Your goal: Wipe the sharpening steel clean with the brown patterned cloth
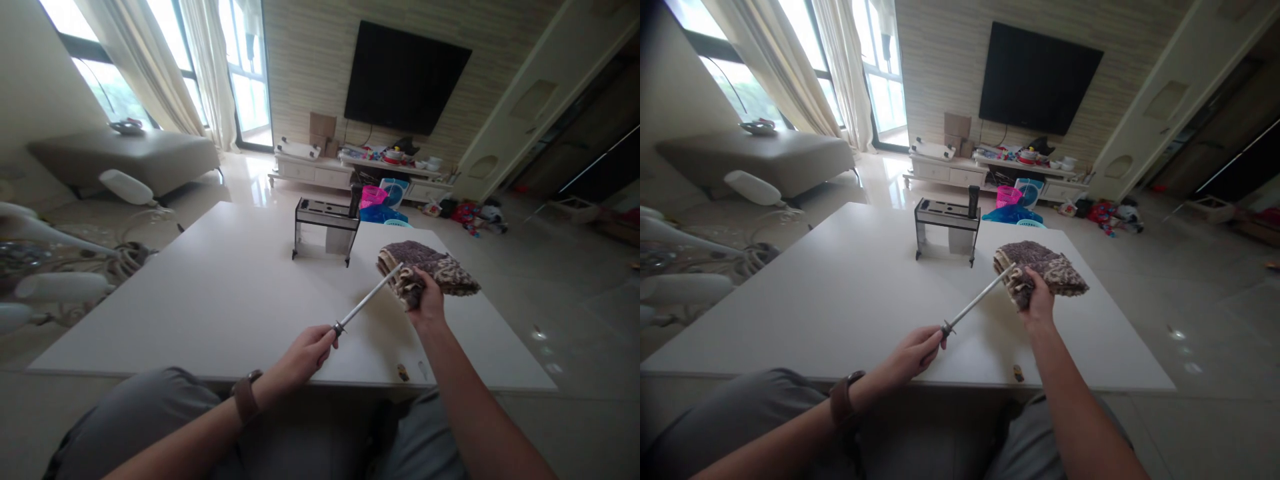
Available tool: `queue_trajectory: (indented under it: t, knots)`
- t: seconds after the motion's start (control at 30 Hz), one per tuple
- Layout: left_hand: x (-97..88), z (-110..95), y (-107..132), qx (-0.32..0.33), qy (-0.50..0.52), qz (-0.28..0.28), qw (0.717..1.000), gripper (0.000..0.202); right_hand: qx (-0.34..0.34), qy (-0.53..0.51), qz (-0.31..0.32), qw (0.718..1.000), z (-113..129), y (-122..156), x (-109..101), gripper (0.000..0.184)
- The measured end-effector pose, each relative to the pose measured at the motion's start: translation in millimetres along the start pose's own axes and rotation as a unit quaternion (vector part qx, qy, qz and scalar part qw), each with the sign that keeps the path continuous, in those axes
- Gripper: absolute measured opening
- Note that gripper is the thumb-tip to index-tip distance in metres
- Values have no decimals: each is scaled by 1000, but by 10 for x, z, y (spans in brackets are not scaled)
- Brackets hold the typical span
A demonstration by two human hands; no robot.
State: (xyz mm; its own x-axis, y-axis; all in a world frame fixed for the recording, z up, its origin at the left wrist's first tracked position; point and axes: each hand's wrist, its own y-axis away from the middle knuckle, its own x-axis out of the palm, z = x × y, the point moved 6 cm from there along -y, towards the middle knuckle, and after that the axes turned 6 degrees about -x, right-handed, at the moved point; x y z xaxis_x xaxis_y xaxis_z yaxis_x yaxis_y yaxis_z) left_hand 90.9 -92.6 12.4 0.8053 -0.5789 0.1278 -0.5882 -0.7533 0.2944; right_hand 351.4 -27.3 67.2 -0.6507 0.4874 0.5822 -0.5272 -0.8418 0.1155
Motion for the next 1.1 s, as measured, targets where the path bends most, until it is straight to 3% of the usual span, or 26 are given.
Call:
queue_trajectory:
  t: [0.1,0.23,0.5,0.73,1.1]
  knots:
    - [-96,-76,5,49,-8,-52,997,35,27,-8,15,999,-88,117,89,16]
    - [-165,-185,30,88,-29,-89,992,31,93,7,45,995,-346,480,285,20]
    - [-80,-81,14,90,1,-71,993,24,151,131,178,964,-855,1121,437,23]
    - [-18,35,-54,54,75,-34,995,27,207,119,198,951,-947,1154,416,22]
    - [47,21,-35,15,87,-22,996,33,114,125,120,978,-875,965,374,33]
